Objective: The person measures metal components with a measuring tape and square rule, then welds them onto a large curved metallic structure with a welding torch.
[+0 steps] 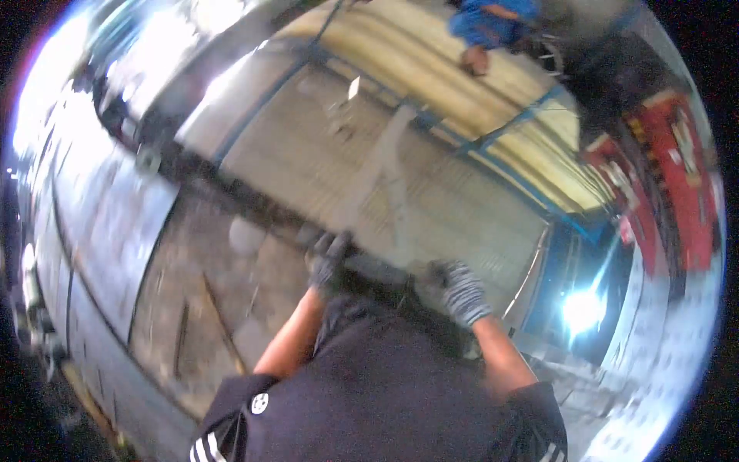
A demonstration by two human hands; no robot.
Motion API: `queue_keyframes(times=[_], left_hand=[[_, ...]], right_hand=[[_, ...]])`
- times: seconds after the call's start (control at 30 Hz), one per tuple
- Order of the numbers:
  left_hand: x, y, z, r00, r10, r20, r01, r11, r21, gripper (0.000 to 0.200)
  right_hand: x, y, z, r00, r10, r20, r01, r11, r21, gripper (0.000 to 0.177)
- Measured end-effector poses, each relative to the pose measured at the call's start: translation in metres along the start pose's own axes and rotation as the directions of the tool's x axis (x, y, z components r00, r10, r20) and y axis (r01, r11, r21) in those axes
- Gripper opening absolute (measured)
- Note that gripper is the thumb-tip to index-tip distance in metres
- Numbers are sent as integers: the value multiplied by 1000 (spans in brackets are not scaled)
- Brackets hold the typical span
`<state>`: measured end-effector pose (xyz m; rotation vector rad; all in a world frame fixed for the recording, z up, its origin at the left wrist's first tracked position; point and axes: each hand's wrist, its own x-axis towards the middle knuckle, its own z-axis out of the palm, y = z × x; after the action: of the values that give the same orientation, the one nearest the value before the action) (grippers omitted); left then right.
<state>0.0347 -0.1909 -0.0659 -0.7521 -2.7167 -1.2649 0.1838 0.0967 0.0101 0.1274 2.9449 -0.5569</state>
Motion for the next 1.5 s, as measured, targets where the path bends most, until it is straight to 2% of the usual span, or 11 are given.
queue_keyframes(times=[0.2,0.27,0.4,0.47,0.53,0.67,0.8,0.93,1.0,1.33,1.5], left_hand=[[5,-41,34,1000,-9,27,19,930,-367,33],[8,-47,31,949,311,-44,-307,948,90,22],[17,-16,31,892,-409,193,373,425,-825,24],[16,-23,39,961,-274,46,194,544,-816,22],[11,-24,25,992,119,-35,-122,887,-445,26],[10,-68,44,981,-9,195,101,878,-468,46],[11,-59,38,898,439,-13,-433,891,134,29],[20,-26,34,951,-281,125,306,826,-473,26],[20,-9,36,887,-391,246,361,256,-897,29],[-37,-8,-7,895,-338,290,432,497,-753,55],[-164,-70,-24,793,-595,134,596,710,-375,54]], right_hand=[[12,-16,-8,998,40,-56,-44,997,-66,66],[18,-24,-16,999,48,-7,-48,999,6,52],[18,-8,-5,999,20,-25,-20,1000,-4,47],[15,-17,-16,999,40,-29,-39,999,33,47],[14,-21,-20,995,95,38,-97,995,38,48],[13,-20,-16,994,106,-13,-105,994,37,51],[6,-34,-27,988,155,-29,-151,984,98,49],[7,-20,-11,994,9,-109,9,986,165,47],[16,-11,-4,997,-21,-68,35,977,209,50],[10,-67,-35,992,106,-75,-109,993,-33,51],[7,-120,-36,992,-35,-120,93,851,517,37]])
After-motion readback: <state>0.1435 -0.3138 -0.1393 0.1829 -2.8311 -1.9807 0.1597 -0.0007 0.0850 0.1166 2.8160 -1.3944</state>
